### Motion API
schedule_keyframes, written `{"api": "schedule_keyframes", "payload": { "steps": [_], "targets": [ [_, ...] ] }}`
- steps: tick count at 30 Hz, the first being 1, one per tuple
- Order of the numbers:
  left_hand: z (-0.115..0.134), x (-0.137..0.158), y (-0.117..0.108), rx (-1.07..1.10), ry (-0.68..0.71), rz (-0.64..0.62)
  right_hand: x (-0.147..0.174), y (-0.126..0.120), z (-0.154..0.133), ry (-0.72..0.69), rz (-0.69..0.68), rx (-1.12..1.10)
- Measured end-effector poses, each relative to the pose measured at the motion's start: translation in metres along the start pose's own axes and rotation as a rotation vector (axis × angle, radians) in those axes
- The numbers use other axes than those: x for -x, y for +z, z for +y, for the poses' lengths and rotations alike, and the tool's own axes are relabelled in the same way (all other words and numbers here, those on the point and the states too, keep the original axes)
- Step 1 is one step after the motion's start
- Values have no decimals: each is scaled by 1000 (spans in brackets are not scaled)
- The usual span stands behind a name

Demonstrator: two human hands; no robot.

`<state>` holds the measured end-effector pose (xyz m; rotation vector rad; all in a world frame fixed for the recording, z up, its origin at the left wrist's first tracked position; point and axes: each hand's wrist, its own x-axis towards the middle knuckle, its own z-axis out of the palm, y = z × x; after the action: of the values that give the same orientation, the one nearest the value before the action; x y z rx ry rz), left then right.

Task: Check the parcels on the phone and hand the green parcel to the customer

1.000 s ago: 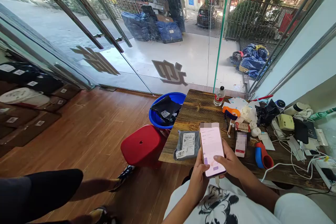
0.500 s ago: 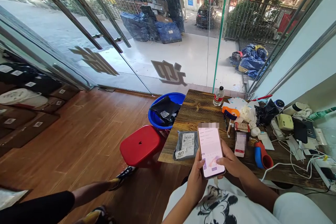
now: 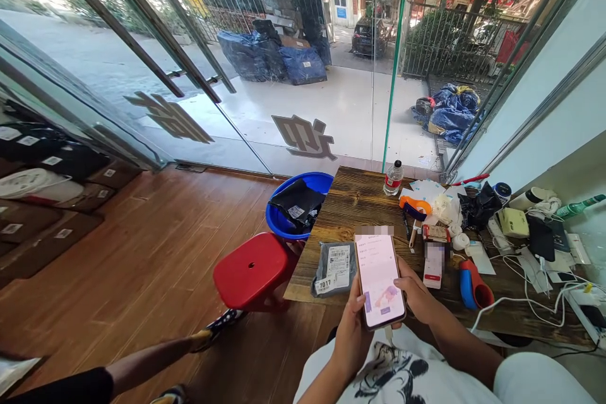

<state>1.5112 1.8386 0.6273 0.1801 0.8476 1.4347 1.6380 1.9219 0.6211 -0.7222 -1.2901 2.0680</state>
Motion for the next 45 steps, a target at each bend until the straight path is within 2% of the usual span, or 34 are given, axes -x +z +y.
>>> {"api": "schedule_keyframes", "payload": {
  "steps": [3, 8, 12, 21, 29, 35, 41, 45],
  "targets": [
    [1, 0, 2, 3, 1, 6, 1, -1, -1, -16, -52, 0],
    [2, -3, 2, 27, 28, 8, 5, -5, -2, -88, -116, 177],
    [0, -3, -4, 64, 43, -6, 6, -4, -2, -116, -169, 173],
    [-23, -7, -26, 111, 57, 33, 9, -7, -3, -145, -189, 254],
    [-22, -5, -28, 149, 19, 107, 11, -2, -10, -177, -213, 236],
    [-23, -6, -29, 172, 12, 101, 11, -2, -8, -173, -208, 230],
    [-21, -3, -24, 142, 62, 42, 11, -2, -10, -180, -200, 252],
    [-24, -5, -28, 137, 76, 58, 11, -3, -12, -198, -210, 257]
  ]
}}
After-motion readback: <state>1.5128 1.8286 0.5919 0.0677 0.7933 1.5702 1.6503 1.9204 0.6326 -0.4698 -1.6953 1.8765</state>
